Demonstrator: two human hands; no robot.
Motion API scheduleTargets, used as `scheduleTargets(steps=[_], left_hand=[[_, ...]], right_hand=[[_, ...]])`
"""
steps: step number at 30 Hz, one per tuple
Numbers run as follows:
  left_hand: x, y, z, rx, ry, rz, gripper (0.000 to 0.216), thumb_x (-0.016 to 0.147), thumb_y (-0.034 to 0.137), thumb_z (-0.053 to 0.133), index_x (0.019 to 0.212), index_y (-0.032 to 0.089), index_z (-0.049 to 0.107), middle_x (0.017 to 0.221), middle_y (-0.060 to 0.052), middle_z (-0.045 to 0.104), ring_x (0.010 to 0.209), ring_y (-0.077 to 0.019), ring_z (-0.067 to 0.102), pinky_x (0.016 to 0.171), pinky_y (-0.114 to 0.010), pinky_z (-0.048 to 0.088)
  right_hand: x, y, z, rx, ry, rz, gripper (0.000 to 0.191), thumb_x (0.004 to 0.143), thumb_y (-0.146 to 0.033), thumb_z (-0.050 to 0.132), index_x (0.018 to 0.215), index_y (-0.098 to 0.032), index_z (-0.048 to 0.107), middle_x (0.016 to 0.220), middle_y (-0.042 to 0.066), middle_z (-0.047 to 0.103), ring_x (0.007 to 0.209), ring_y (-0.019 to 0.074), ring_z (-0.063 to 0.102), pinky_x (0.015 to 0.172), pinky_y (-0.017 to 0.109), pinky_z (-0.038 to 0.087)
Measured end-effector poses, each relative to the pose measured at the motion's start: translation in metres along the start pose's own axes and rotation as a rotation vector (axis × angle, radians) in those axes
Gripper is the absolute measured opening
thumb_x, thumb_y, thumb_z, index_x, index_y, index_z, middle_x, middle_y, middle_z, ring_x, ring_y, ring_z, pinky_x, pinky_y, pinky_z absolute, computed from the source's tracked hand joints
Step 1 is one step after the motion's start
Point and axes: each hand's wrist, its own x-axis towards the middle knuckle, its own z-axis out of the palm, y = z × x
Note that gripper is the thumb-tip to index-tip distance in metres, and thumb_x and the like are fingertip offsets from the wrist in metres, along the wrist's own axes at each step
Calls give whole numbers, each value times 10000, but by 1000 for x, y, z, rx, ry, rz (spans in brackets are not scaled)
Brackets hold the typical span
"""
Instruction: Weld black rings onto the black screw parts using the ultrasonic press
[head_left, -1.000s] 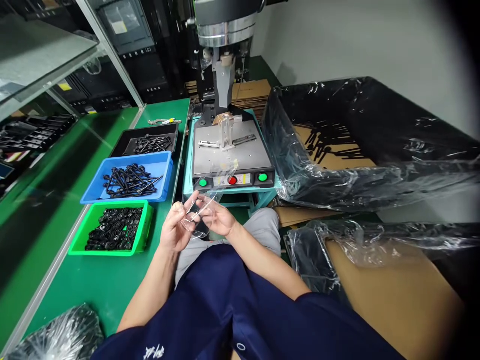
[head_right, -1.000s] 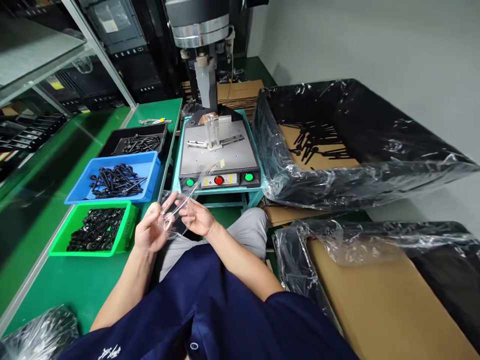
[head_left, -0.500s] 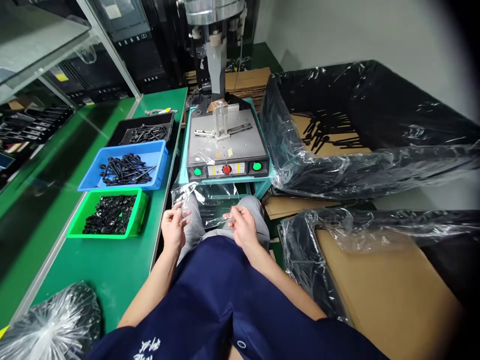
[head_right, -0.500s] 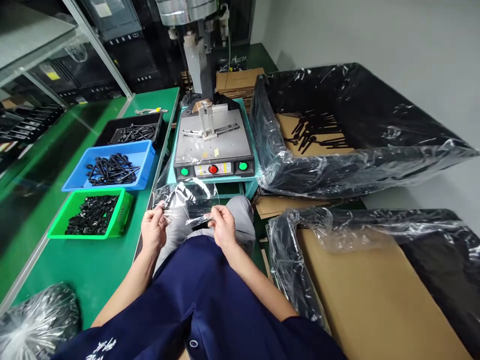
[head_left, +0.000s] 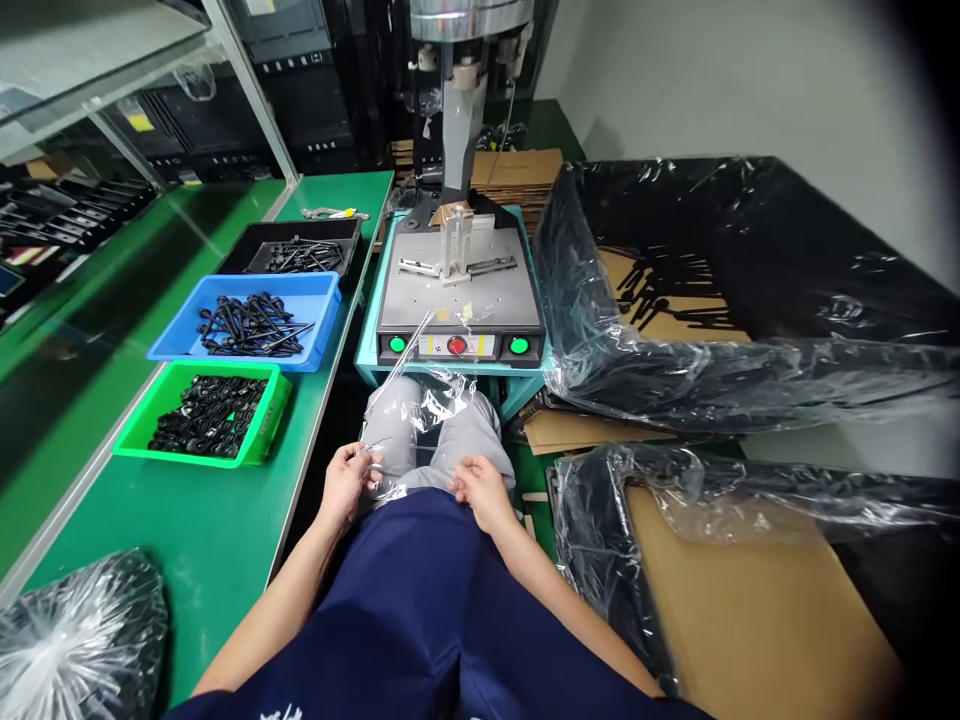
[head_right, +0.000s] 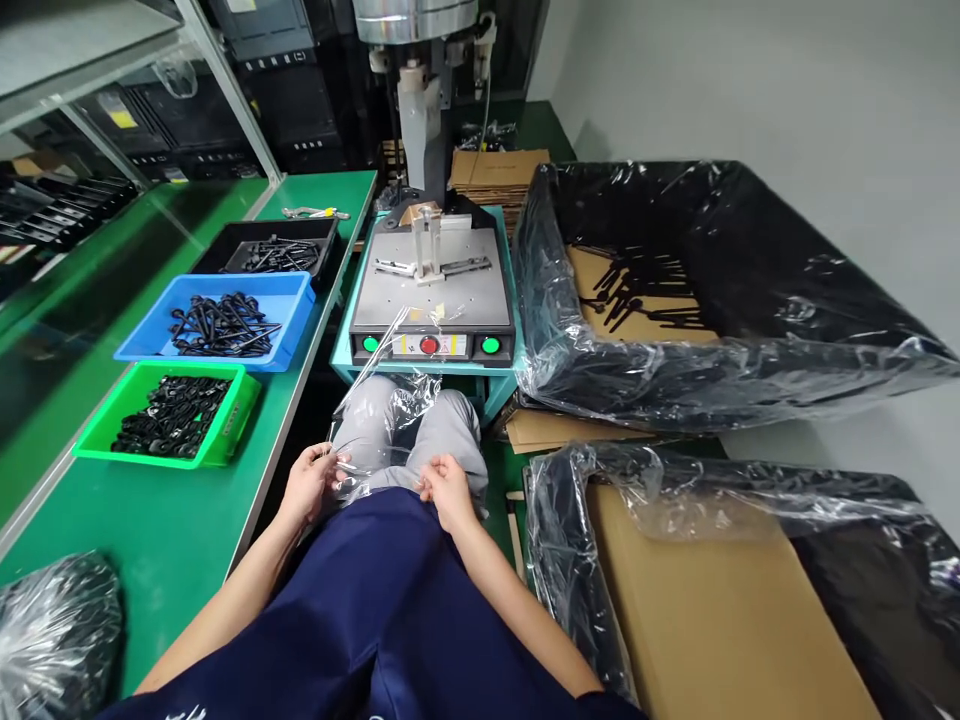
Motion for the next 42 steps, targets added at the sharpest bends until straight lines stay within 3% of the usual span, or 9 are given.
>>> scheduleTargets(steps=[7,10,14,19,25,31,34,38,42], left_hand=[[2,1,-7,120,-125,-61,366,731,180,716,1039,154,522,853,-92,731,508,-123,630,427,-209,441],[11,0,-7,162,-160,-36,377,721,207,718,1046,161,533,850,-78,728,499,-124,619,386,-199,398],[19,-3,-5,182,-198,-21,399,711,269,722,1053,170,543,864,-66,724,460,-109,578,366,-194,340],[20,-10,-6,234,-211,47,438,748,384,700,1111,180,565,931,-75,727,478,-128,591,402,-224,363],[29,-29,-14,318,-112,140,437,789,464,653,1119,180,610,861,-57,735,448,-139,527,482,-282,447],[48,-19,-27,479,20,182,325,742,457,696,942,201,698,863,-89,743,739,-259,686,676,-349,533],[64,18,0,345,-17,265,392,773,507,683,1006,192,704,1032,-129,739,957,-287,684,847,-388,527],[92,95,80,-168,-484,209,594,771,617,673,1156,164,652,1300,-182,641,1134,-287,634,921,-401,512],[106,163,148,-280,-889,214,725,681,605,777,1252,195,600,1346,-177,609,1104,-273,651,878,-379,520]], right_hand=[[-6,-8,-51,-303,-85,151,462,619,-339,818,1001,-172,621,762,37,701,480,169,634,326,204,351],[29,-53,-65,-291,126,-6,461,623,-361,858,1004,-188,665,982,93,724,722,190,700,472,225,486],[101,-124,-35,-219,184,-133,365,769,-474,772,991,-198,682,1084,104,715,956,205,690,714,272,550],[162,-165,37,-139,68,-110,347,758,-465,785,867,-173,632,775,38,691,661,142,667,553,219,495],[167,-193,61,-27,146,-613,305,765,-446,719,861,-216,541,589,-87,517,412,64,452,401,187,334],[131,-234,54,12,-150,-614,363,737,-479,691,917,-248,477,986,4,697,405,39,445,334,180,203],[108,-241,52,24,-325,-532,362,747,-486,674,901,-255,441,1119,23,699,400,40,436,313,169,158],[91,-245,56,42,-476,-478,325,780,-469,637,887,-263,410,1175,30,701,393,61,425,285,166,170],[87,-256,61,60,-547,-504,282,809,-426,632,884,-255,421,1133,36,719,394,70,468,285,156,173]])
